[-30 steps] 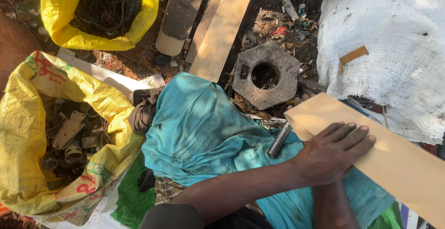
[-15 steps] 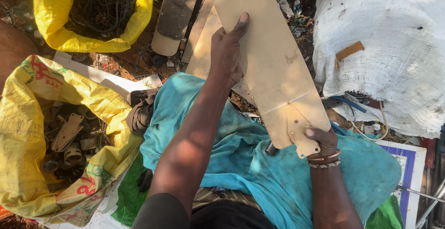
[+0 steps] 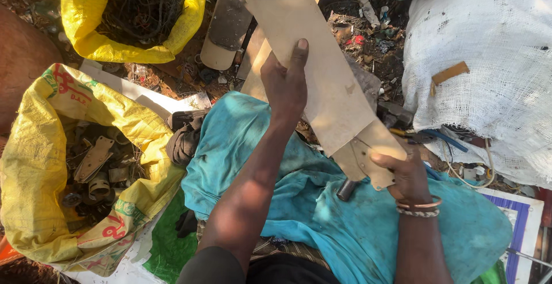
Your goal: The person sits on the ground in a scrap yard, picks up flat metal pieces from sacks and the ground, and hammers them flat on a hexagonal stone block. They place the hammered pieces on a wooden board and continue handling more metal pieces.
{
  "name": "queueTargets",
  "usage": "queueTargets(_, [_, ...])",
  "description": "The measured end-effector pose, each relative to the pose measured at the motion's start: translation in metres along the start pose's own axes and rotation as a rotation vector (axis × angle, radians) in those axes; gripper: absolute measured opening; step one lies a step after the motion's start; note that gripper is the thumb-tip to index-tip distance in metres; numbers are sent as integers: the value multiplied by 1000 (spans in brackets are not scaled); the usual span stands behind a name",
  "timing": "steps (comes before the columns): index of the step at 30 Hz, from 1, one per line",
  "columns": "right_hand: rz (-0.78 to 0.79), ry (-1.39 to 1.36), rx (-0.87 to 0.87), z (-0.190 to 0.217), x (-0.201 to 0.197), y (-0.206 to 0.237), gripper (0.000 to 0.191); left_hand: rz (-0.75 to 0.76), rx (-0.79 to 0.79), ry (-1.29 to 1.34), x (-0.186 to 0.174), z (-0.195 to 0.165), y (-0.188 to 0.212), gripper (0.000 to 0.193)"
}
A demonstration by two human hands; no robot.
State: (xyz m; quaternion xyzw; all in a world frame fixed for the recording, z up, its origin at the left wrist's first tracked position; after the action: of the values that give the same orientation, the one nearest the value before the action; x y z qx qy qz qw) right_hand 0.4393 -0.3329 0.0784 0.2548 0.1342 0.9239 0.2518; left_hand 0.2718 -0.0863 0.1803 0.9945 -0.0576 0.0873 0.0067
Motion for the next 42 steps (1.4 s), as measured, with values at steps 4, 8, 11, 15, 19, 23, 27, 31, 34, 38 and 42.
queueTargets(4, [-39, 579, -24, -12, 18, -12, 41, 112, 154, -430, -10, -55, -1, 41])
queueTargets(8, [141, 603, 89, -9, 13, -8, 38, 378, 255, -203, -17, -68, -32, 45])
queueTargets(11, [520, 473, 313, -2, 14, 3, 38, 316, 74, 148, -37, -61, -79, 47])
queueTargets(15, [708, 472, 293, 17, 22, 15, 40, 388, 176, 14, -77, -66, -159, 47])
queueTargets(19, [531, 354, 449, 15, 35, 4, 41, 486, 64, -361, -87, -7, -206, 48])
queueTargets(23, [549, 344, 418, 16, 46, -8, 39, 464, -215, -400, -79, 74, -218, 51])
queueTargets(27, [592, 343, 442, 14, 48, -11, 36, 232, 117, -930, -68, 102, -216, 40])
queueTargets(31, [611, 395, 462, 3, 51, -16, 35, 88, 683, -965, 0, 115, -198, 8])
queueTargets(34, [579, 337, 533, -3, 51, -22, 36, 493, 414, -842, 77, 165, -189, 12])
queueTargets(38, [632, 350, 324, 7, 53, -30, 34, 446, 532, -820, 151, 203, -195, 23])
queueTargets(42, [616, 324, 400, 10, 55, -31, 33, 544, 510, -1021, 178, 236, -207, 34])
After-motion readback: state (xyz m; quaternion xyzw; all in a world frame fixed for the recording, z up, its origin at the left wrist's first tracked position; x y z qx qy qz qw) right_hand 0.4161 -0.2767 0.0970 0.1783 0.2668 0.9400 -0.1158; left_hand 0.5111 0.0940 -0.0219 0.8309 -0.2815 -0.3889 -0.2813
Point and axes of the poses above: each hand's wrist, its own y-axis away from the middle knuckle, its own x-axis out of the palm, z = x × y, the point moved 4 cm from there along -y, towards the middle knuckle, and after that the axes turned 1 degree about -z, right-handed, at the moved point
